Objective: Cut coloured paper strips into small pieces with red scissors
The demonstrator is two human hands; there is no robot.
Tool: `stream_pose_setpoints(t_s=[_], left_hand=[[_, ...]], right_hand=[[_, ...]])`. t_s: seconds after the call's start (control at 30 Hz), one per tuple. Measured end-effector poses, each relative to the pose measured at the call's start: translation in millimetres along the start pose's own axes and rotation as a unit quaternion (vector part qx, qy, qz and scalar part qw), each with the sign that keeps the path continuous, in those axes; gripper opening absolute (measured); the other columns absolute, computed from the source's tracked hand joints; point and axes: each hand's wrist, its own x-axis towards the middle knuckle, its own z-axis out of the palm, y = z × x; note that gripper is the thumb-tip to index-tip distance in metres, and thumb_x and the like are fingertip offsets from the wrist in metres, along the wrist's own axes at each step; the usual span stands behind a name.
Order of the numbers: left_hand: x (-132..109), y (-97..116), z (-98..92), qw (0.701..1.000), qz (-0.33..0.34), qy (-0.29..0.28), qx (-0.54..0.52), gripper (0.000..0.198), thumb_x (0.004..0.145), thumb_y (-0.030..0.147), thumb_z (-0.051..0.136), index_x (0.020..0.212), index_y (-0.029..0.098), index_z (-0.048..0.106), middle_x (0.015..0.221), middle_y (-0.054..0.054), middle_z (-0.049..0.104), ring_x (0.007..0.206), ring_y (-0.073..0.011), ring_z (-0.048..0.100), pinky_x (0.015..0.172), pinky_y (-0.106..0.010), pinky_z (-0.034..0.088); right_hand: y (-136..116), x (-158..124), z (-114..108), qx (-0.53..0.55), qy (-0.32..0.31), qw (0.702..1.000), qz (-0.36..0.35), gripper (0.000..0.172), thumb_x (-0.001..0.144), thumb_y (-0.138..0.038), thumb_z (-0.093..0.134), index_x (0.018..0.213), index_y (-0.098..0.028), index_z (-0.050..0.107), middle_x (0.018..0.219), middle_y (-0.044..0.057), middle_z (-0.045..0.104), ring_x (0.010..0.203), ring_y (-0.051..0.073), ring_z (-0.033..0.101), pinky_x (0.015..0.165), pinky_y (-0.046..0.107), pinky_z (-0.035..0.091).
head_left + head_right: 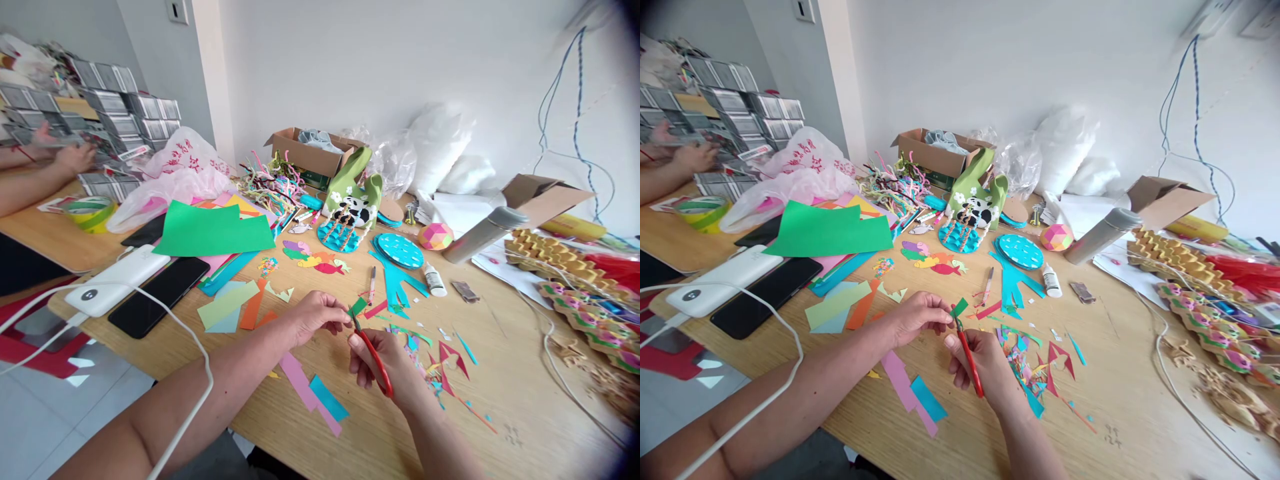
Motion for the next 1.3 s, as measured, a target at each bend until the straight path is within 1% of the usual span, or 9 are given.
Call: stream_pose_setpoints(t_s=[0.17, 0.37, 0.5, 0.63, 0.73, 0.83, 1.0, 1.3], left_hand=[[-0.4, 1.2, 0.6, 1.0, 0.009, 0.004, -0.011, 0.019, 0.052, 0.023, 0.069, 0.065, 0.011, 0.061, 0.063, -0.003, 0.063, 0.052, -0.0083, 0.05, 0.057, -0.025, 0.038], [-0.4, 0.8, -0.4, 1.0, 0.015, 0.0, 0.014, 0.015, 0.054, 0.022, 0.066, 0.064, 0.011, 0.062, 0.06, -0.002, 0.062, 0.052, -0.0087, 0.051, 0.059, -0.025, 0.039], [0.2, 0.4, -1.2, 1.0, 0.015, -0.003, 0.018, 0.014, 0.055, 0.022, 0.065, 0.063, 0.011, 0.061, 0.061, -0.002, 0.062, 0.051, -0.0083, 0.05, 0.059, -0.025, 0.038], [-0.1, 1.8, -1.0, 1.0, 0.008, 0.0, 0.001, 0.015, 0.056, 0.022, 0.065, 0.065, 0.011, 0.061, 0.06, -0.003, 0.062, 0.051, -0.0091, 0.05, 0.058, -0.025, 0.038], [-0.5, 2.1, -1.0, 1.0, 0.004, -0.012, -0.008, 0.017, 0.058, 0.025, 0.065, 0.065, 0.01, 0.062, 0.062, -0.004, 0.063, 0.052, -0.0091, 0.051, 0.058, -0.025, 0.038], [-0.2, 1.1, -1.0, 1.0, 0.004, -0.024, 0.005, 0.018, 0.057, 0.026, 0.067, 0.065, 0.01, 0.063, 0.064, -0.004, 0.063, 0.053, -0.008, 0.051, 0.058, -0.024, 0.038], [0.5, -0.2, -0.3, 1.0, 0.015, -0.003, 0.0, 0.018, 0.055, 0.024, 0.069, 0.065, 0.01, 0.063, 0.063, -0.003, 0.062, 0.053, -0.0079, 0.05, 0.057, -0.024, 0.039], [0.4, 1.1, -0.7, 0.999, 0.014, -0.001, 0.03, 0.016, 0.054, 0.023, 0.068, 0.063, 0.011, 0.061, 0.059, -0.002, 0.061, 0.052, -0.0082, 0.049, 0.057, -0.024, 0.037]], right_hand=[[-2.1, -1.6, 1.1, -0.007, 0.001, 1.0, -0.002, 0.045, 0.069, -0.058, 0.063, 0.059, -0.016, 0.047, 0.045, -0.002, 0.056, 0.035, 0.01, 0.054, 0.034, 0.016, 0.037], [-2.7, -1.6, 1.6, -0.017, 0.004, 1.0, -0.001, 0.046, 0.068, -0.06, 0.061, 0.06, -0.017, 0.047, 0.047, -0.001, 0.057, 0.038, 0.011, 0.055, 0.036, 0.018, 0.039], [-1.6, -1.6, 0.7, -0.017, -0.004, 1.0, 0.002, 0.045, 0.069, -0.058, 0.063, 0.059, -0.017, 0.047, 0.046, -0.002, 0.056, 0.036, 0.01, 0.054, 0.034, 0.017, 0.037], [-1.7, -2.2, 0.2, -0.011, -0.006, 1.0, 0.006, 0.045, 0.069, -0.057, 0.063, 0.057, -0.017, 0.046, 0.045, -0.002, 0.055, 0.034, 0.009, 0.052, 0.033, 0.016, 0.036], [-2.4, -2.3, 0.5, -0.005, 0.002, 1.0, 0.008, 0.045, 0.068, -0.058, 0.063, 0.058, -0.017, 0.046, 0.045, -0.001, 0.057, 0.034, 0.009, 0.053, 0.033, 0.016, 0.036], [-2.5, -1.8, 0.9, -0.005, 0.007, 1.0, 0.011, 0.046, 0.068, -0.058, 0.063, 0.059, -0.017, 0.047, 0.045, -0.001, 0.056, 0.034, 0.01, 0.053, 0.033, 0.017, 0.036], [-1.9, -1.2, 1.4, -0.005, 0.008, 1.0, 0.007, 0.046, 0.067, -0.059, 0.064, 0.059, -0.017, 0.047, 0.045, -0.002, 0.056, 0.034, 0.01, 0.053, 0.033, 0.017, 0.036], [-2.6, -0.7, 1.7, -0.021, 0.006, 1.0, 0.013, 0.049, 0.066, -0.063, 0.06, 0.058, -0.017, 0.047, 0.046, -0.001, 0.057, 0.035, 0.01, 0.053, 0.034, 0.018, 0.038]])
